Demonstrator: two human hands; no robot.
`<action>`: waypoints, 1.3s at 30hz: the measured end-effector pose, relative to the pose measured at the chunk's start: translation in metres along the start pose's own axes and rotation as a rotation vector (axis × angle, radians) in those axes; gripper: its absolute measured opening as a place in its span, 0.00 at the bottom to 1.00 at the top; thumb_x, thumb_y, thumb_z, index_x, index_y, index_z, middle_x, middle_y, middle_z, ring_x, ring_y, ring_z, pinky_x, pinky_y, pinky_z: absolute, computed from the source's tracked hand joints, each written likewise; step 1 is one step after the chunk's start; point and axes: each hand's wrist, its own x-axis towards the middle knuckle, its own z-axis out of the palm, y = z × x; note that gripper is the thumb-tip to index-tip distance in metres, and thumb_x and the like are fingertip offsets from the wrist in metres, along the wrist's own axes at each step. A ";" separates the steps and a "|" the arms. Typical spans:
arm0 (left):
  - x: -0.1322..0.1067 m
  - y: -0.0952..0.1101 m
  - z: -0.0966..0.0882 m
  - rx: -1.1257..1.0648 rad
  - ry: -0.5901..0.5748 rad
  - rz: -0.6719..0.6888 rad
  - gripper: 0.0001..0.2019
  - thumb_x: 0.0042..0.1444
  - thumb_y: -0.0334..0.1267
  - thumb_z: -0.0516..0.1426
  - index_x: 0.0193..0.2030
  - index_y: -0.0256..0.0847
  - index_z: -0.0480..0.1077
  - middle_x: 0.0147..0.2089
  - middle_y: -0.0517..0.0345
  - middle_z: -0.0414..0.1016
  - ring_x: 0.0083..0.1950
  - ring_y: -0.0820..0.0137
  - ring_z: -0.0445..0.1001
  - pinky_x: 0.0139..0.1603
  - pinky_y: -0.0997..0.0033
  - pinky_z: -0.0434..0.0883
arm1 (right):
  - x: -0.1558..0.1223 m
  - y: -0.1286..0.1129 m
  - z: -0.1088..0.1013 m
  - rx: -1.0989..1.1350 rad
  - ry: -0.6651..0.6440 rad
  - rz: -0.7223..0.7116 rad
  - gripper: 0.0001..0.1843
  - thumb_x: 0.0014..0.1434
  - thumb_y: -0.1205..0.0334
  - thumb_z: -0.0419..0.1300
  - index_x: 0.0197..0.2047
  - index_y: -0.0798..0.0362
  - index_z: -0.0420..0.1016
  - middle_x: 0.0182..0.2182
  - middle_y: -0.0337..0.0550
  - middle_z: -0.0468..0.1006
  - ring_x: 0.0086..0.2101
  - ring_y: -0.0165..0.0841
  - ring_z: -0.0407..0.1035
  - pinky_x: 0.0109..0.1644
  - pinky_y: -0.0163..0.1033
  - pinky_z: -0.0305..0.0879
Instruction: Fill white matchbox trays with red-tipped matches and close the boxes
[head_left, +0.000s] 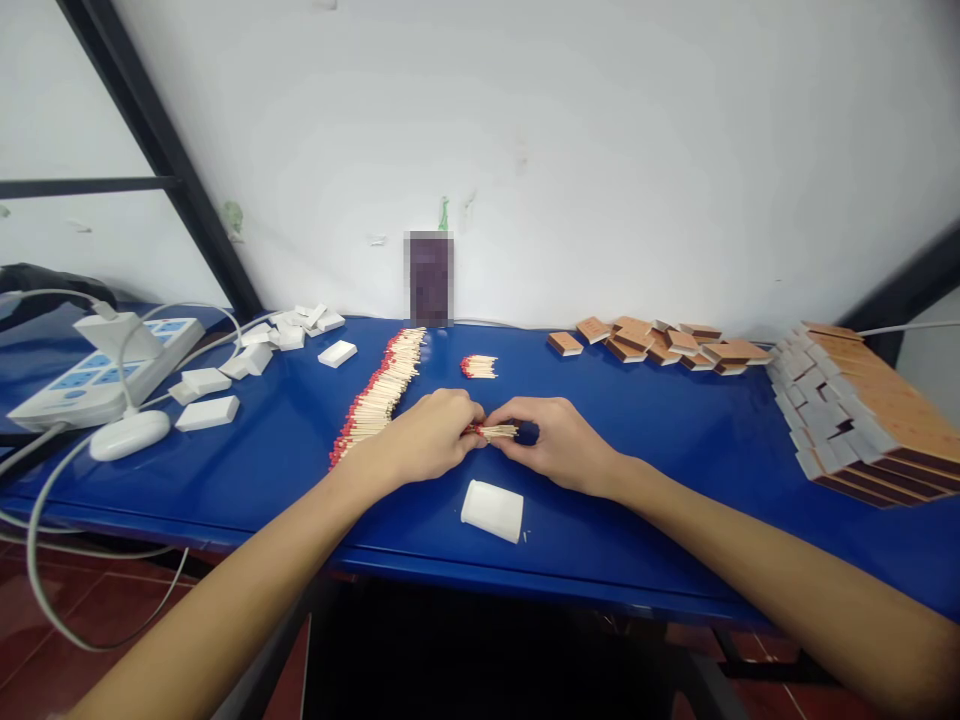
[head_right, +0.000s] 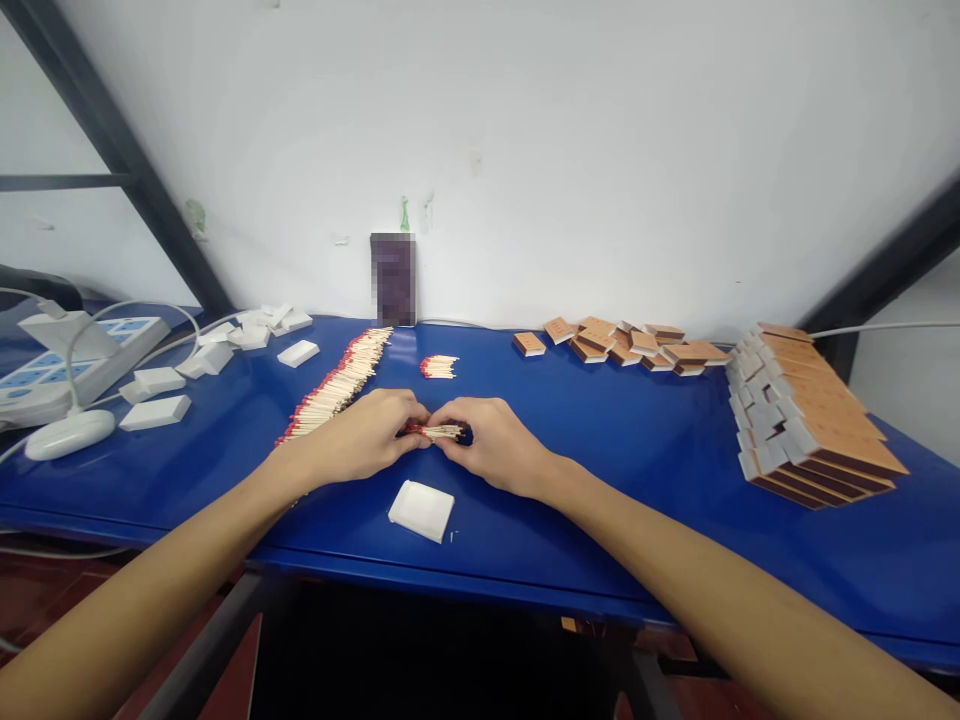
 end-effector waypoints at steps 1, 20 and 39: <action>0.000 0.000 0.000 0.005 -0.005 0.002 0.06 0.63 0.31 0.60 0.34 0.39 0.73 0.35 0.56 0.74 0.38 0.62 0.75 0.35 0.68 0.65 | 0.000 0.000 0.000 -0.004 0.004 -0.010 0.07 0.60 0.67 0.62 0.41 0.51 0.79 0.36 0.39 0.83 0.35 0.31 0.75 0.40 0.36 0.68; 0.001 0.009 -0.005 0.029 -0.021 -0.026 0.07 0.62 0.28 0.59 0.32 0.38 0.71 0.31 0.56 0.73 0.36 0.62 0.74 0.33 0.68 0.62 | -0.001 -0.001 0.004 -0.035 0.057 -0.029 0.07 0.58 0.71 0.60 0.39 0.52 0.77 0.35 0.39 0.81 0.33 0.30 0.73 0.38 0.34 0.66; -0.007 0.012 -0.012 0.010 0.029 0.042 0.10 0.64 0.29 0.57 0.30 0.39 0.69 0.28 0.59 0.69 0.30 0.67 0.69 0.29 0.68 0.58 | 0.002 -0.021 -0.012 -0.053 0.060 0.009 0.08 0.55 0.72 0.60 0.37 0.51 0.78 0.32 0.38 0.82 0.31 0.31 0.73 0.35 0.35 0.66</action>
